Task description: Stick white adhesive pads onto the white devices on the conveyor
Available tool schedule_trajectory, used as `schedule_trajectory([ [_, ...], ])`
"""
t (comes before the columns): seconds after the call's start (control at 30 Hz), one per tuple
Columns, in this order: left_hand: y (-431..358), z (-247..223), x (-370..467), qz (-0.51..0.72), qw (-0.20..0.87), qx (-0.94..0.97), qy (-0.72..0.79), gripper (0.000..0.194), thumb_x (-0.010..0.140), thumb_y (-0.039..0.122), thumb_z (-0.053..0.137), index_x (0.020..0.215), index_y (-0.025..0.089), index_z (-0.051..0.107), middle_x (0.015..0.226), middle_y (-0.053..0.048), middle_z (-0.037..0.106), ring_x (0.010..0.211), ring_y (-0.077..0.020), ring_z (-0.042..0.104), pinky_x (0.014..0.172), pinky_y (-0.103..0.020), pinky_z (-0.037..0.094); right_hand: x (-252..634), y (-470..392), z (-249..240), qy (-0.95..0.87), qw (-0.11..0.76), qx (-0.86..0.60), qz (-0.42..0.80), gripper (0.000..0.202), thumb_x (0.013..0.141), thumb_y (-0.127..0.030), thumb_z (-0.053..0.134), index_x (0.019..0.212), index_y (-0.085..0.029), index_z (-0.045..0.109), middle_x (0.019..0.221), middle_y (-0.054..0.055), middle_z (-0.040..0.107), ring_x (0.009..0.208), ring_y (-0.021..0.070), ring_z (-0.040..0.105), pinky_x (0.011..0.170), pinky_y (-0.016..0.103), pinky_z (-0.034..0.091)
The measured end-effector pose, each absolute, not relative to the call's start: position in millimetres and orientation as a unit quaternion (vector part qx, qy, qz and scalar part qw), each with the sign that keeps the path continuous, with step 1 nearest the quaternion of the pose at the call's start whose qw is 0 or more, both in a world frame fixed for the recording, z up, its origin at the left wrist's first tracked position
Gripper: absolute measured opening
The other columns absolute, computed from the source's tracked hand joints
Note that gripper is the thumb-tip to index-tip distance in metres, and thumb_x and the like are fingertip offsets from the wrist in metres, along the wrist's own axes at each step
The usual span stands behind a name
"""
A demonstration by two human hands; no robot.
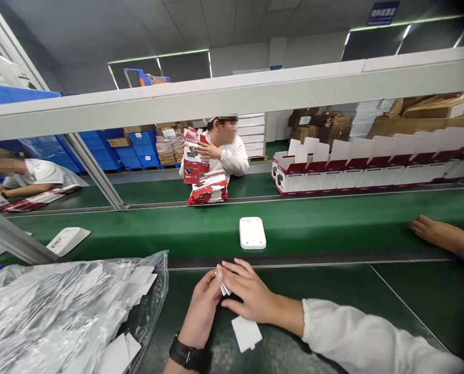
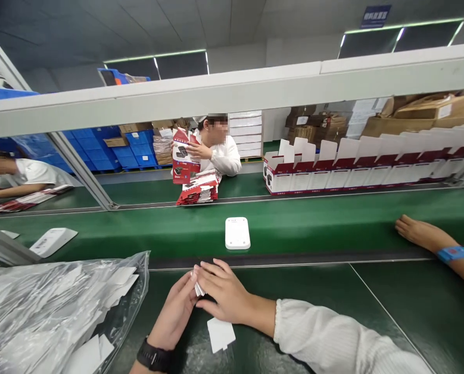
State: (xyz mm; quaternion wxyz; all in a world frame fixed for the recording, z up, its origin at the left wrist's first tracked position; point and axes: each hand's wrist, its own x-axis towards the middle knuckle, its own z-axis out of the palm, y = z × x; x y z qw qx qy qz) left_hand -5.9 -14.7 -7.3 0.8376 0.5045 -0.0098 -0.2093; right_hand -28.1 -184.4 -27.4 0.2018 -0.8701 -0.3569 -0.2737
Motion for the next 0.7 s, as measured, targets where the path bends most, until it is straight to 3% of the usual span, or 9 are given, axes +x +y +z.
schedule_trajectory([
  [0.07, -13.8, -6.3, -5.2, -0.206, 0.841, 0.501, 0.004, 0.033, 0.084, 0.038, 0.075, 0.109, 0.015, 0.071, 0.115, -0.011, 0.075, 0.106, -0.0202, 0.070, 0.090, -0.027, 0.055, -26.2, -190.7, -27.7, -0.369, 0.237, -0.847, -0.300, 0.052, 0.101, -0.021, 0.053, 0.150, -0.019, 0.040, 0.143, 0.007, 0.060, 0.143, 0.0243, 0.042, 0.120, 0.052, 0.032],
  [0.17, -4.6, -2.7, 2.1, -0.175, 0.859, 0.476, 0.064, 0.031, 0.087, 0.033, 0.072, 0.111, 0.013, 0.068, 0.120, -0.015, 0.074, 0.112, -0.0231, 0.070, 0.099, -0.032, 0.055, -30.7, -202.6, -27.3, -0.372, 0.287, -0.819, -0.330, 0.051, 0.099, -0.011, 0.050, 0.149, -0.018, 0.043, 0.134, 0.008, 0.066, 0.128, 0.0190, 0.057, 0.115, 0.044, 0.040],
  [0.27, 7.6, 2.3, 10.6, -0.141, 0.874, 0.453, 0.105, 0.029, 0.093, 0.033, 0.063, 0.112, 0.011, 0.067, 0.122, -0.017, 0.072, 0.111, -0.0246, 0.071, 0.101, -0.036, 0.055, -47.8, -210.1, -25.8, -0.380, 0.270, -0.827, -0.315, 0.051, 0.097, -0.010, 0.053, 0.147, -0.015, 0.045, 0.127, 0.008, 0.070, 0.112, 0.0187, 0.064, 0.108, 0.042, 0.047],
  [0.47, 10.9, 4.7, 12.1, -0.126, 0.883, 0.439, 0.108, 0.032, 0.094, 0.038, 0.060, 0.112, 0.013, 0.067, 0.116, -0.014, 0.074, 0.100, -0.0216, 0.073, 0.093, -0.033, 0.059, -88.2, -212.9, -26.5, -0.384, 0.163, -0.872, -0.256, 0.038, 0.097, -0.017, 0.058, 0.135, -0.015, 0.057, 0.117, 0.008, 0.072, 0.100, 0.0213, 0.063, 0.100, 0.044, 0.048],
  [0.7, 4.4, -2.3, 8.0, -0.144, 0.874, 0.458, 0.073, 0.040, 0.089, 0.042, 0.068, 0.116, 0.014, 0.066, 0.117, -0.013, 0.074, 0.096, -0.0204, 0.073, 0.091, -0.032, 0.059, -98.2, -212.8, -35.6, -0.380, 0.132, -0.893, -0.201, 0.035, 0.099, -0.023, 0.055, 0.133, -0.016, 0.059, 0.122, 0.011, 0.068, 0.108, 0.0247, 0.059, 0.104, 0.048, 0.046],
])
